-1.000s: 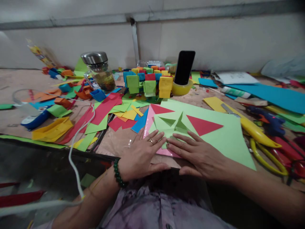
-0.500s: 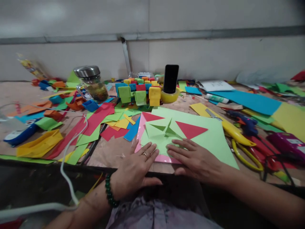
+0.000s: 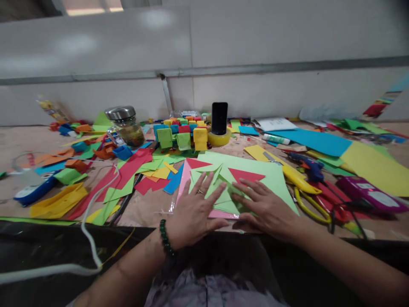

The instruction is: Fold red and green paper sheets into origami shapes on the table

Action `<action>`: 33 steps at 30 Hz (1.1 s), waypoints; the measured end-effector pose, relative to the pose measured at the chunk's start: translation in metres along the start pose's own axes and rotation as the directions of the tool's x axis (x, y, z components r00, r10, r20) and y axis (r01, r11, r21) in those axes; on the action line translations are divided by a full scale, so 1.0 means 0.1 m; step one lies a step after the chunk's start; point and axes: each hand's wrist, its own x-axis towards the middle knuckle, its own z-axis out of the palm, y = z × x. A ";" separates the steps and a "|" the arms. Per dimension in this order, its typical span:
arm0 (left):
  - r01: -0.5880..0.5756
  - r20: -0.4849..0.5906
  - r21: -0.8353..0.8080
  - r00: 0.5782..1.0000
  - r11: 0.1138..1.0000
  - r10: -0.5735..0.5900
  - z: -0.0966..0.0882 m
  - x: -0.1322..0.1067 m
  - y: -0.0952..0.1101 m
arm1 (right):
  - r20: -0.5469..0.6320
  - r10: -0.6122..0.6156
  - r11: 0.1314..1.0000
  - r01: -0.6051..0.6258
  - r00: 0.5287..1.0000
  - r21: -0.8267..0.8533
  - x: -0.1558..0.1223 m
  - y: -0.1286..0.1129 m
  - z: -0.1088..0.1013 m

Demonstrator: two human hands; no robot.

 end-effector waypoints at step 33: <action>-0.010 0.257 -0.119 0.965 0.993 0.041 0.06 0.09 -0.17 | -0.153 0.843 0.480 -0.592 0.515 0.648 -0.06 0.90 -0.85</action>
